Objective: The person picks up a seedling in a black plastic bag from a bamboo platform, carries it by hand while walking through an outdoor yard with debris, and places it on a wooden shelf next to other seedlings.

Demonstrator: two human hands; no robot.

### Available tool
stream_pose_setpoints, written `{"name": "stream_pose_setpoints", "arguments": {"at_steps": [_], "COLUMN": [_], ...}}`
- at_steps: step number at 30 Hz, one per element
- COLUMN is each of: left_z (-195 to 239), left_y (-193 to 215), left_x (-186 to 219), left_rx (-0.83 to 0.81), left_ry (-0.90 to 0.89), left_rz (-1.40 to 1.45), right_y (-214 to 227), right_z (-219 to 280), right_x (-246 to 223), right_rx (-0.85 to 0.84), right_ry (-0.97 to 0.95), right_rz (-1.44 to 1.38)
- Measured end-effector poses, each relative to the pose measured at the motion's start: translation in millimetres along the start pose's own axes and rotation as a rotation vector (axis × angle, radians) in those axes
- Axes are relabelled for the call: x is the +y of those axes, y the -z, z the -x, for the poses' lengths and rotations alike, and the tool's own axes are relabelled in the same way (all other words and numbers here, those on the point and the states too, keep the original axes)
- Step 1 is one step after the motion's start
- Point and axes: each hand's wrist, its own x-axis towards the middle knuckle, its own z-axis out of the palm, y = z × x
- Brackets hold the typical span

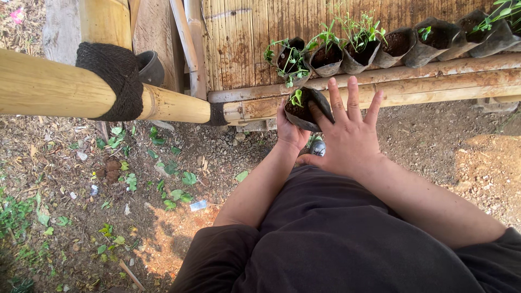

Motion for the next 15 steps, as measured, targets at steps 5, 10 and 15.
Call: {"name": "stream_pose_setpoints", "arguments": {"at_steps": [5, 10, 15], "left_z": [-4, -1, -2], "left_y": [-1, 0, 4], "left_x": [0, -3, -3], "left_rx": [-0.015, 0.055, -0.018], "left_ry": [0.018, 0.023, 0.033], "left_rz": [-0.006, -0.007, 0.043], "right_y": [-8, -12, -10], "right_z": [-3, -7, -14], "right_x": [5, 5, 6], "right_rx": [0.023, -0.012, -0.128], "right_ry": [0.007, 0.009, -0.006], "right_rz": [-0.053, 0.008, 0.148]}}
